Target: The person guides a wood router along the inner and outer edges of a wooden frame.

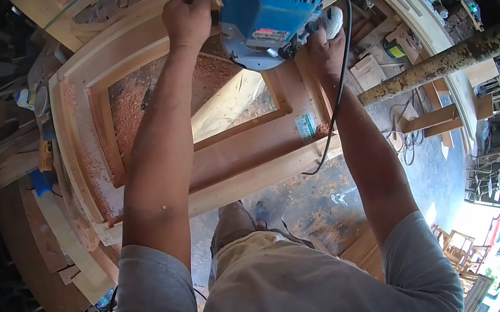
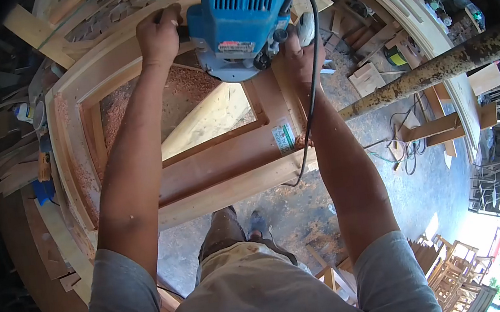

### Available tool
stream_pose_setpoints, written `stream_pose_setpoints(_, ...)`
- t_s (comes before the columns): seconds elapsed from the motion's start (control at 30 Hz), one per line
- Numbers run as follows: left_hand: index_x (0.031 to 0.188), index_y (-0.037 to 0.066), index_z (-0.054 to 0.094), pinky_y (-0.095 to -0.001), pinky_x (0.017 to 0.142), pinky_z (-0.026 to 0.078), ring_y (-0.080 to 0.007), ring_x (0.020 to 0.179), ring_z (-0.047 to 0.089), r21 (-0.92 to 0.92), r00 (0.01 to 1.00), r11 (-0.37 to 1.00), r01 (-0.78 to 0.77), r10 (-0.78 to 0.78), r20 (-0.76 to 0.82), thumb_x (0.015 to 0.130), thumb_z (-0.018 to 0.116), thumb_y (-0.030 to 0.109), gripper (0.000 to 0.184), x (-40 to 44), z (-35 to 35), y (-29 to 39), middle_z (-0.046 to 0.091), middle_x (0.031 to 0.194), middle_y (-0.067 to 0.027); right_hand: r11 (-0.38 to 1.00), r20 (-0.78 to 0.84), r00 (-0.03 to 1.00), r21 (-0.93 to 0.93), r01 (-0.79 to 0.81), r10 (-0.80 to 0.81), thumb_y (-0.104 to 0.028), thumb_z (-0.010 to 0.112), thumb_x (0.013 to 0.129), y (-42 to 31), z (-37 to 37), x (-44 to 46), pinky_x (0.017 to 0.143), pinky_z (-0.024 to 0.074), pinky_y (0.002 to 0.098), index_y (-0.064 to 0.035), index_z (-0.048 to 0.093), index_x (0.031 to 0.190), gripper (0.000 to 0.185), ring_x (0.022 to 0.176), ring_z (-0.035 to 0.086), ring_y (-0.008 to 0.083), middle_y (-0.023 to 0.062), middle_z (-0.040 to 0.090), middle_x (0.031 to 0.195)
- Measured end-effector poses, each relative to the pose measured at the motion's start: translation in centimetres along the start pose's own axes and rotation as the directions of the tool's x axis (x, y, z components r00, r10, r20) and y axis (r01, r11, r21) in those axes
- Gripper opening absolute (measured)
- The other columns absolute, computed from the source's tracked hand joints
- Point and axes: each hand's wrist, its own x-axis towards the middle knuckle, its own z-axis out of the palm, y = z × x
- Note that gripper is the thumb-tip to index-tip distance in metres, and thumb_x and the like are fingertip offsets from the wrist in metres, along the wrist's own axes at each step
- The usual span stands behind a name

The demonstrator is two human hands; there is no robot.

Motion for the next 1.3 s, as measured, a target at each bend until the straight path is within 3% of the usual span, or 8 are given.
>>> stream_pose_setpoints(0.07,0.084,-0.005,0.073,-0.0334,0.072,0.050,-0.0189,0.070,0.064,0.057,0.999,0.998,0.010,-0.012,0.034,0.089,0.067,0.034,0.040,1.0,-0.1,0.0,0.072,0.074,-0.0117,0.999,-0.007,1.000,-0.035,-0.022,0.022,-0.035,0.071,0.090,0.5,0.5,1.0,0.069,0.0529,0.0350,0.0014,0.064,0.100,0.039,0.074,0.064,0.0163,0.0089,0.068,0.081)
stream_pose_setpoints(0.23,0.086,-0.005,0.074,-0.0346,0.072,0.052,-0.0208,0.073,0.068,0.090,0.997,0.993,-0.071,0.068,0.042,0.090,0.064,0.033,0.040,4.0,0.5,-1.6,0.073,0.076,-0.0139,0.996,-0.012,0.998,-0.066,0.066,-0.067,-0.039,0.070,0.091,2.0,2.3,3.7,0.074,0.0540,0.0369,0.0017,0.066,0.103,0.043,0.077,0.067,0.0218,0.0130,0.071,0.084)
stream_pose_setpoints(0.3,0.072,-0.001,0.067,-0.0343,0.057,0.042,-0.0136,0.060,0.055,-0.121,0.999,0.992,-0.033,0.031,-0.016,0.093,0.062,0.021,0.030,4.3,1.3,-1.8,0.062,0.064,-0.0025,0.997,-0.020,0.998,-0.059,0.059,-0.060,-0.040,0.070,0.091,2.3,2.6,4.3,0.076,0.0544,0.0380,0.0016,0.066,0.104,0.044,0.079,0.068,0.0242,0.0143,0.071,0.086)
stream_pose_setpoints(0.43,0.072,-0.001,0.067,-0.0343,0.058,0.042,-0.0136,0.061,0.056,-0.157,0.999,0.987,-0.032,0.039,0.038,0.093,0.062,0.021,0.031,5.6,1.5,-2.8,0.062,0.065,-0.0024,1.000,0.066,0.998,0.016,0.019,-0.020,-0.029,0.066,0.098,2.9,3.0,5.3,0.069,0.0555,0.0279,-0.0006,0.057,0.120,0.037,0.082,0.066,0.0134,0.0053,0.067,0.100)
stream_pose_setpoints(0.57,0.074,-0.001,0.068,-0.0340,0.059,0.043,-0.0139,0.061,0.056,-0.117,0.999,0.993,-0.021,0.026,0.042,0.093,0.062,0.020,0.029,6.5,1.9,-2.7,0.063,0.066,-0.0027,0.992,-0.049,0.995,-0.092,0.085,-0.090,-0.043,0.070,0.091,3.4,3.8,6.1,0.081,0.0547,0.0390,0.0016,0.065,0.108,0.048,0.085,0.070,0.0279,0.0169,0.073,0.092)
stream_pose_setpoints(0.7,0.077,0.000,0.070,-0.0336,0.059,0.043,-0.0137,0.062,0.057,-0.149,1.000,0.989,-0.010,0.014,0.024,0.092,0.062,0.020,0.026,6.9,2.4,-2.9,0.065,0.068,-0.0026,0.993,-0.045,0.997,0.102,0.059,-0.055,-0.043,0.071,0.090,3.3,4.4,6.2,0.080,0.0549,0.0387,0.0006,0.064,0.108,0.048,0.085,0.070,0.0282,0.0168,0.073,0.092)
stream_pose_setpoints(0.9,0.077,0.001,0.071,-0.0330,0.059,0.045,-0.0145,0.061,0.058,-0.193,0.999,0.981,0.022,-0.013,0.045,0.092,0.063,0.020,0.025,7.7,2.9,-2.9,0.065,0.067,-0.0028,0.991,-0.120,0.990,-0.119,0.058,-0.072,-0.050,0.072,0.086,3.3,4.5,6.5,0.083,0.0545,0.0412,-0.0006,0.063,0.108,0.054,0.087,0.071,0.0315,0.0191,0.073,0.091)
stream_pose_setpoints(1.3,0.076,0.004,0.070,-0.0325,0.058,0.044,-0.0151,0.058,0.057,-0.189,0.993,0.978,0.088,-0.071,0.095,0.092,0.064,0.023,0.025,8.0,2.8,-4.1,0.063,0.065,-0.0033,0.998,-0.119,0.993,-0.051,0.021,-0.027,-0.045,0.072,0.086,2.6,4.4,6.2,0.082,0.0539,0.0407,0.0003,0.065,0.107,0.051,0.086,0.070,0.0309,0.0188,0.072,0.092)
